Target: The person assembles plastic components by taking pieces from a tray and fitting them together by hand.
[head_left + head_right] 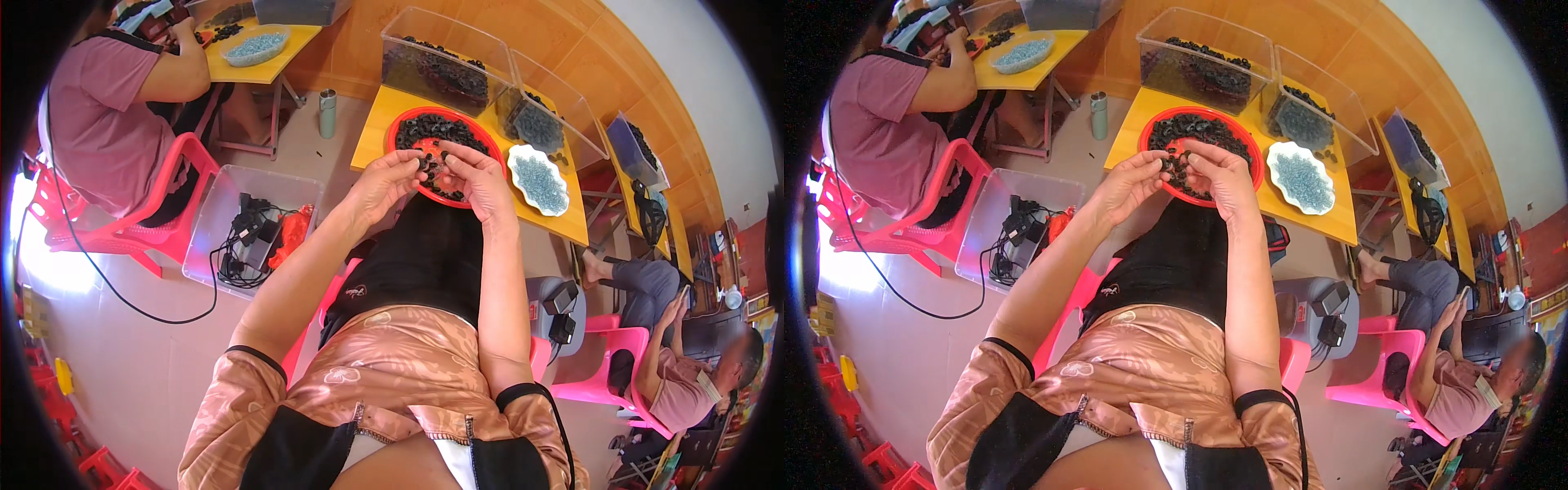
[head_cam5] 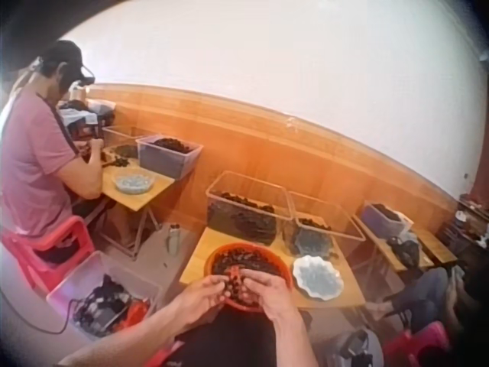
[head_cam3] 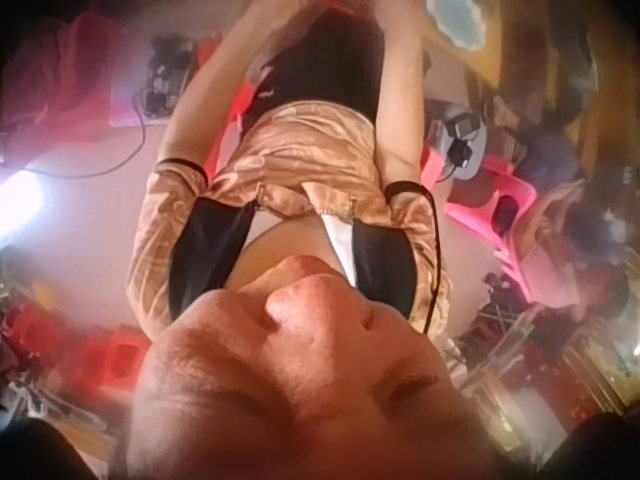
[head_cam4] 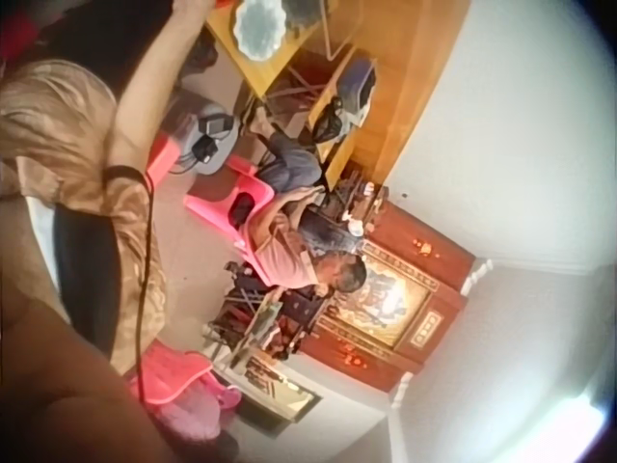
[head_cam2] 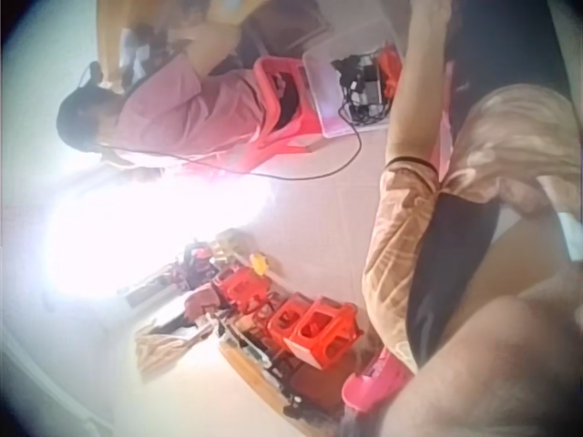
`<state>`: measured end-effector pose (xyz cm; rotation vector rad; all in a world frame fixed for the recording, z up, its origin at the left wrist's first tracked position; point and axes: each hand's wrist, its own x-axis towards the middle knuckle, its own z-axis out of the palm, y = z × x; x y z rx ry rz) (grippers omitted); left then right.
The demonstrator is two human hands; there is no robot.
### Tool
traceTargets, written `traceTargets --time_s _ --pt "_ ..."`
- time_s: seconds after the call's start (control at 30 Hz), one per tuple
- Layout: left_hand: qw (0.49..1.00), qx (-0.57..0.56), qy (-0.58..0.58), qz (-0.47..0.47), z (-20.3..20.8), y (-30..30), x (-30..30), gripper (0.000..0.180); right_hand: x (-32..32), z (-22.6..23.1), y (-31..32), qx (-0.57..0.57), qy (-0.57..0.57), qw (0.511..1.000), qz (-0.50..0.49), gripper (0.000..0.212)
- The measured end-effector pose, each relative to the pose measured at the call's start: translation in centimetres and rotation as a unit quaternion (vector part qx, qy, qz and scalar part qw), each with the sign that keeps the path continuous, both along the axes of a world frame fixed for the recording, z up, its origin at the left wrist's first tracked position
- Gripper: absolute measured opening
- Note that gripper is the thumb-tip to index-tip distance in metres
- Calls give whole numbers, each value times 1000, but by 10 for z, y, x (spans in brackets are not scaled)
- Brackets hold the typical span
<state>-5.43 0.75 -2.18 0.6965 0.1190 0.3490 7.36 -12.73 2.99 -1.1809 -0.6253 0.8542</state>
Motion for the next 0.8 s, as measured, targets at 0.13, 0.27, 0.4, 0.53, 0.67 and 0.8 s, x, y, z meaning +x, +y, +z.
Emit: traceTargets --time_s 0.13,0.27,0.4,0.53,0.67,0.8 --pt "1000 13 1 -1 1 -1 -1 22 -5 0 2 -11 -28 999 -16 24" --pt "1000 14 4 0 2 -1 0 21 -12 5 4 -22 -40 998 -38 21" --pt "1000 14 6 2 1 -1 0 19 -24 1 12 20 0 999 -42 21" --pt "1000 7 -4 8 2 -1 -1 18 -30 -11 17 21 75 996 -36 20" --pt "1000 6 0 21 1 2 0 16 -31 -11 17 -31 -54 993 -100 20" --pt "999 20 6 24 1 2 -1 15 -26 -9 13 -43 -112 990 -81 21"
